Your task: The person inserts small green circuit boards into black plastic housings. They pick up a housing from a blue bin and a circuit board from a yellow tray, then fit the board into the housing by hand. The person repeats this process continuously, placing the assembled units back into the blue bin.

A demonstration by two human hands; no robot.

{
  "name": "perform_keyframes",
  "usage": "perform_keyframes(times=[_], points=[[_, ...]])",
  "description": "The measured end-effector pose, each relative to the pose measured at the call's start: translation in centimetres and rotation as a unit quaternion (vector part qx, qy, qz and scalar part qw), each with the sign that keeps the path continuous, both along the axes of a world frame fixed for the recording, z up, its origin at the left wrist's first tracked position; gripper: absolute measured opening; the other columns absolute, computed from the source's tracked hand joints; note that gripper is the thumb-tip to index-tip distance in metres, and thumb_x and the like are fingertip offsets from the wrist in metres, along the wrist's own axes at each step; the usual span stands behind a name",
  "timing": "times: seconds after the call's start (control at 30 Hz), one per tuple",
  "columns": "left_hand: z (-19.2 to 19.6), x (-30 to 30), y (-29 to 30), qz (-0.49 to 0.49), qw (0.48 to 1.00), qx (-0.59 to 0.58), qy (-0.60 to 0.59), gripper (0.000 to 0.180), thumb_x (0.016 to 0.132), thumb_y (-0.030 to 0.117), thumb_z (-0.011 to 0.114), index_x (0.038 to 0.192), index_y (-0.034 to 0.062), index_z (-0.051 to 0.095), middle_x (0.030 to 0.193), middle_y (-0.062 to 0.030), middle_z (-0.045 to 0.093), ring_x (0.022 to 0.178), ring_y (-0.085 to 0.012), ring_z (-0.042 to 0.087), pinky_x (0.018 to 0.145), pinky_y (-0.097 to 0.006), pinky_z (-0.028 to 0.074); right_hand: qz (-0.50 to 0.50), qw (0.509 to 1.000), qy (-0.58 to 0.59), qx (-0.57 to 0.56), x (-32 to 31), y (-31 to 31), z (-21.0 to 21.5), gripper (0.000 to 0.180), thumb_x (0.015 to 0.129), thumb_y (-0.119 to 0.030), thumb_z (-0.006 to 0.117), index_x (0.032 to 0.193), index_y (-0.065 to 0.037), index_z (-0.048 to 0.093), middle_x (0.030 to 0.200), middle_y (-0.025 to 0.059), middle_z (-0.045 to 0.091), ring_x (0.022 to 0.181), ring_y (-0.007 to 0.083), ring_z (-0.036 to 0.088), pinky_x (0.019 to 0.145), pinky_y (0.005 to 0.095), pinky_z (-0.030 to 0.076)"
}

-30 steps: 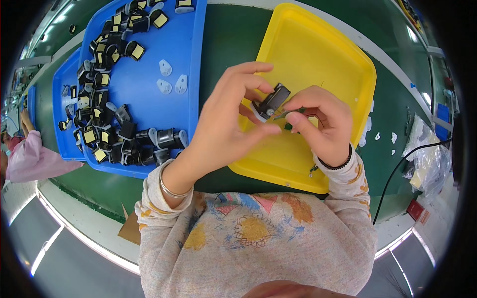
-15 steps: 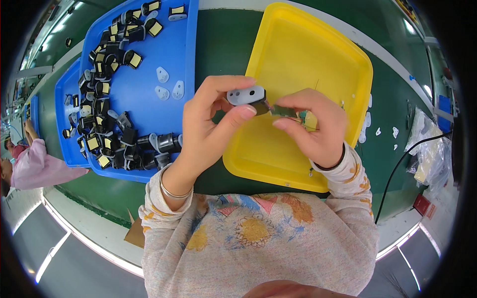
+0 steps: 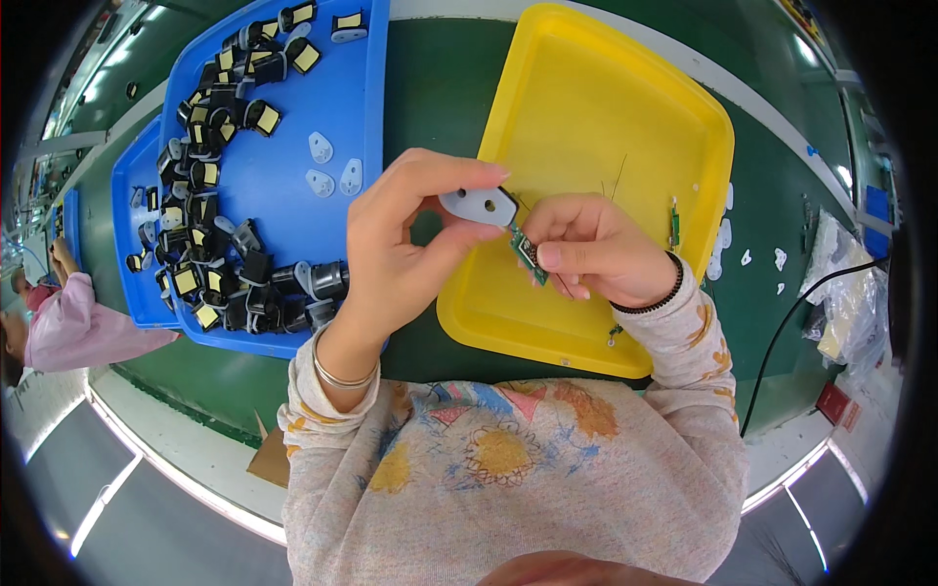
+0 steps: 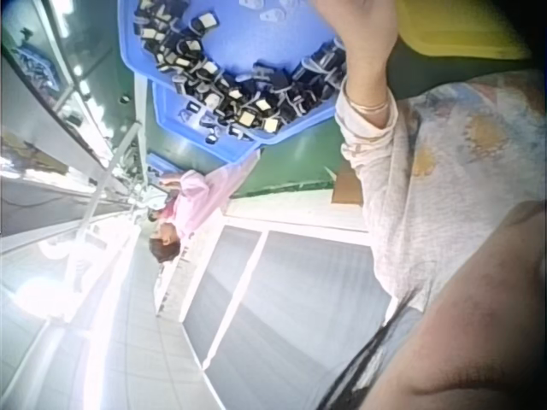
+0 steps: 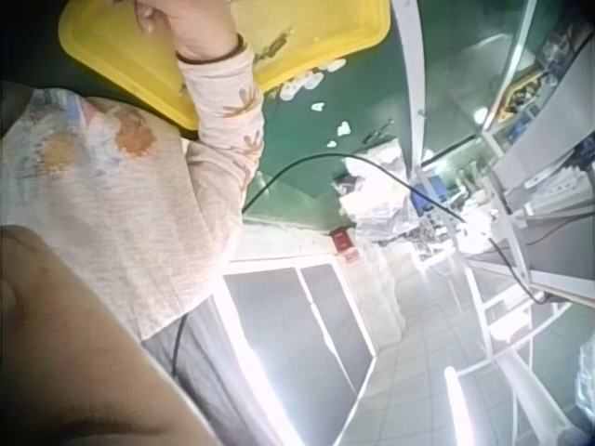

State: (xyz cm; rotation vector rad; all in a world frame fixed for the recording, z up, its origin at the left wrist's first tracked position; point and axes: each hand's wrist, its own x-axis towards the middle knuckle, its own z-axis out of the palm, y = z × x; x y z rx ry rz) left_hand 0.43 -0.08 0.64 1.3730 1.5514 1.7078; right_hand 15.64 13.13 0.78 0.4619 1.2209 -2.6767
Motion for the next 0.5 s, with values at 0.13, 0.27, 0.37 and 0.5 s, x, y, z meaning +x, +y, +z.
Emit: perform_keyframes(times=[0.13, 0.27, 0.37, 0.5], points=[[0.0, -0.7, -0.5, 0.014, 0.997, -0.050, 0.057, 0.032, 0.073, 0.000, 0.061, 0.105, 0.0033, 0.056, 0.092, -0.0064, 0.060, 0.075, -0.0119, 0.055, 0.063, -0.022, 0.045, -0.054, 0.979, 0.001, 0.198, 0.0, 0.1, 1.1, 0.015, 0.080, -0.010, 0.060, 0.090, 0.000, 0.056, 0.075, 0.0040, 0.059, 0.054, 0.0062, 0.050, 0.049, 0.0171, 0.039], [0.8, 0.6, 0.2, -0.042, 0.959, -0.082, -0.269, 0.030, 0.078, 0.003, 0.057, 0.108, 0.0021, 0.053, 0.094, -0.0049, 0.058, 0.075, -0.0092, 0.053, 0.066, -0.021, 0.044, -0.151, 0.964, 0.043, 0.215, -0.1, -1.1, 0.9, 0.011, 0.079, -0.006, 0.059, 0.086, -0.001, 0.054, 0.072, 0.0042, 0.057, 0.057, 0.0074, 0.053, 0.052, 0.0180, 0.043], [0.4, 1.1, 0.3, -0.068, 0.959, -0.104, -0.254, 0.030, 0.080, 0.004, 0.055, 0.110, 0.0013, 0.051, 0.093, -0.0041, 0.057, 0.076, -0.0082, 0.052, 0.070, -0.021, 0.043, -0.197, 0.957, 0.066, 0.205, -0.2, -1.6, 0.9, 0.010, 0.079, -0.003, 0.058, 0.086, 0.000, 0.051, 0.072, 0.0048, 0.057, 0.058, 0.0086, 0.054, 0.054, 0.0194, 0.045], [0.5, 1.8, 0.2, -0.056, 0.963, -0.100, -0.244, 0.031, 0.081, 0.003, 0.054, 0.111, 0.0010, 0.050, 0.091, -0.0038, 0.057, 0.078, -0.0082, 0.053, 0.073, -0.021, 0.042, -0.202, 0.965, 0.074, 0.152, -0.1, -1.7, 1.1, 0.011, 0.080, -0.002, 0.056, 0.088, 0.001, 0.049, 0.072, 0.0063, 0.057, 0.059, 0.0098, 0.055, 0.054, 0.0210, 0.046]])
